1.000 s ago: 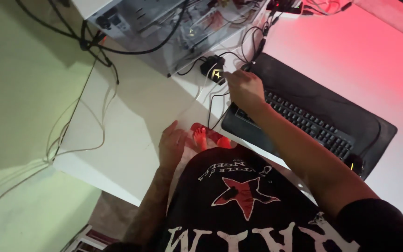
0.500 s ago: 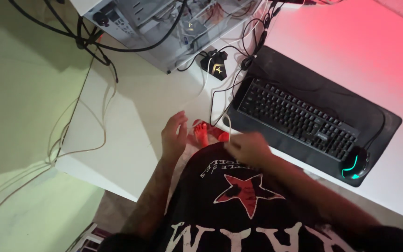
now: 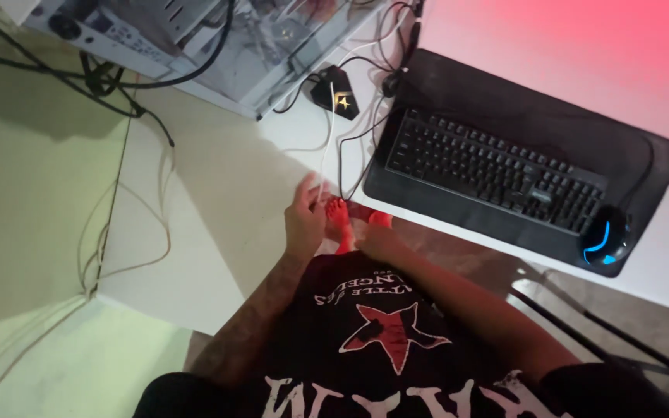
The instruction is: Cleaning a computer desk, including washing the mousepad and wiping surfaces.
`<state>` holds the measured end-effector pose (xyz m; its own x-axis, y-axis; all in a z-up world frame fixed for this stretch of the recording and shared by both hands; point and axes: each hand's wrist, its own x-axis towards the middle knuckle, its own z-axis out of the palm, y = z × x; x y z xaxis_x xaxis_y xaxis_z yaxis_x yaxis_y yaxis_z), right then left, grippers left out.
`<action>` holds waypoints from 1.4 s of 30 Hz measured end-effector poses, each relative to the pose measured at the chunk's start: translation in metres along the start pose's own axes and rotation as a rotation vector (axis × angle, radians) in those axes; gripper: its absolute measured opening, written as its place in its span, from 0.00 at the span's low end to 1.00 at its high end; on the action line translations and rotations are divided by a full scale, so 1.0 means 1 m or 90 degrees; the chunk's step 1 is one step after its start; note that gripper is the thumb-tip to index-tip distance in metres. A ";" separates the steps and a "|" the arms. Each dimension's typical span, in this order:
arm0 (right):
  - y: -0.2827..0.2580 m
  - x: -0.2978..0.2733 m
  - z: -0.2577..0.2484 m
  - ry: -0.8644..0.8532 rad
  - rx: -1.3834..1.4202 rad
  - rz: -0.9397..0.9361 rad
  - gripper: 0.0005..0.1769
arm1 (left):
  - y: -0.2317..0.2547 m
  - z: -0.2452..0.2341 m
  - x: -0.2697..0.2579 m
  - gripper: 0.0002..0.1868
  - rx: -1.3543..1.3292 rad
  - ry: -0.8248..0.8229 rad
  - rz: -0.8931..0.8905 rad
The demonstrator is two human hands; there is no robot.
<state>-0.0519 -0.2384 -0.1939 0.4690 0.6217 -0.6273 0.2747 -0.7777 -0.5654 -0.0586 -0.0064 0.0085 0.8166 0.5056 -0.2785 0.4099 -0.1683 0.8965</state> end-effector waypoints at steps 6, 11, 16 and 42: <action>-0.132 -0.047 -0.165 0.239 0.072 0.035 0.20 | -0.003 0.000 -0.003 0.20 0.101 -0.046 0.154; -0.159 -0.002 -0.238 0.471 -0.073 -0.118 0.19 | -0.017 0.006 -0.002 0.19 0.087 -0.052 0.171; -0.175 0.015 -0.280 0.410 -0.446 -0.221 0.36 | -0.016 0.002 -0.001 0.18 0.128 -0.050 0.222; -0.153 -0.011 -0.259 0.522 -0.224 -0.250 0.19 | -0.019 0.020 0.016 0.08 0.485 -0.013 0.235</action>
<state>0.1186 -0.1500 0.0381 0.6927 0.6884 0.2149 0.7088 -0.5950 -0.3789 -0.0455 -0.0119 -0.0199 0.9562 0.2916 -0.0259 0.2709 -0.8480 0.4554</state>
